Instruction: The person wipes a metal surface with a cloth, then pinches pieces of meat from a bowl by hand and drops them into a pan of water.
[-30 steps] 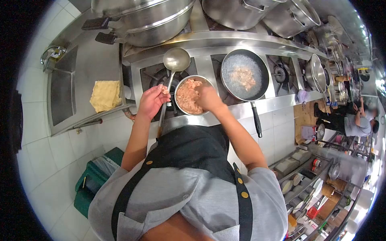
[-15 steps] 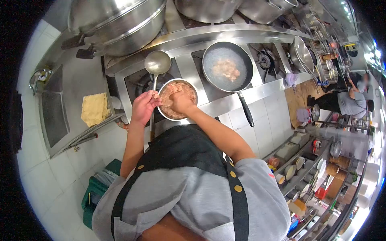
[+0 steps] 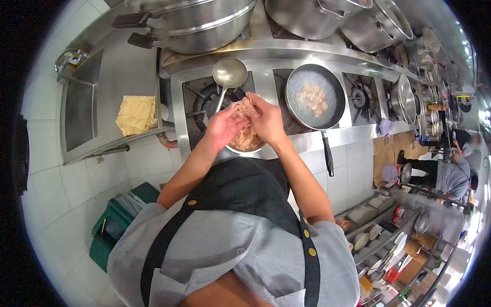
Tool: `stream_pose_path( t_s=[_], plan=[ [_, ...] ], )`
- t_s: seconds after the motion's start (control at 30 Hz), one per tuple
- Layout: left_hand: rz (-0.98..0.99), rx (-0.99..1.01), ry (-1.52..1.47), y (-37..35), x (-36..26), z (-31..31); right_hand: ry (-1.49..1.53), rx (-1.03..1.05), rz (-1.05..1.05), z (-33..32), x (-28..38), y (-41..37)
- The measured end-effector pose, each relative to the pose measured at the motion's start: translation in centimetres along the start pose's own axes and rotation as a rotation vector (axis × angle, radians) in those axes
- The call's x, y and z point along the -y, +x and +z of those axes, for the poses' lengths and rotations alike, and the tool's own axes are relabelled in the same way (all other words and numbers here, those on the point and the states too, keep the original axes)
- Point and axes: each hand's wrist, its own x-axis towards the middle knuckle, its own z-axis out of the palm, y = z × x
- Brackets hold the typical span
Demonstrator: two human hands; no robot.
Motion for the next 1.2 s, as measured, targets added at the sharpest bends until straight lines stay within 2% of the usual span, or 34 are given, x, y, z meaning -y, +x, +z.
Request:
stream_pose_path(
  t_s=[0.03,0.07,0.17,0.27,0.37,0.4,0.47,0.6,0.7,0.83,0.93,0.97,1.03,1.07,1.17,1.2],
  plan=[
    [0.0,-0.003,-0.02,0.3,0.3,0.1,-0.258,-0.026,-0.129,-0.1,-0.8,-0.3],
    [0.032,-0.018,0.005,0.5,0.8,0.3,-0.37,-0.031,-0.331,-0.3,-1.8,-0.4],
    [0.08,-0.132,0.225,0.4,1.8,0.4,-0.366,-0.019,-0.189,-0.5,-0.9,-1.1],
    [0.023,-0.132,0.317,-0.6,0.8,1.8,-0.233,-0.063,-0.053,-0.9,0.2,-1.1],
    [-0.063,-0.108,0.48,-0.8,-0.1,2.0,-0.253,0.197,-0.218,-1.9,0.7,-1.0],
    [-0.089,-0.09,0.466,-0.8,-0.4,1.9,-0.261,0.224,-0.199,-1.8,0.4,-1.4],
    [-0.134,-0.054,0.439,-0.8,-1.0,1.7,-0.226,0.211,-0.188,-1.8,-0.3,-1.8],
    [-0.064,-0.103,0.377,-1.0,-1.0,0.6,-0.15,0.104,-0.154,-1.8,0.0,-2.3],
    [-0.049,-0.122,0.36,-0.9,-0.4,0.2,-0.171,0.079,-0.3,-0.9,0.9,-2.6],
    [-0.025,-0.116,0.367,-0.6,0.3,0.2,-0.227,0.082,-0.309,-0.9,-0.4,-2.6],
    [0.036,-0.098,0.377,-0.6,0.2,0.1,-0.055,0.053,0.026,-2.0,-1.1,-2.9],
    [0.064,-0.09,0.392,-0.6,0.2,0.0,0.183,-0.004,0.171,-2.1,-1.6,-3.1],
    [0.191,-0.165,0.778,-0.7,0.4,0.8,0.659,-0.119,0.459,-2.1,-2.0,-3.3],
    [0.254,-0.2,0.971,-0.8,0.4,1.1,0.809,-0.16,0.522,-2.2,-2.0,-3.5],
    [0.707,0.167,2.282,0.0,1.9,-1.1,1.352,-0.037,0.529,-2.9,-3.2,-3.8],
    [0.64,0.117,2.397,0.8,4.2,-4.3,1.389,-0.087,0.611,-2.6,-1.6,-3.6]
  ],
)
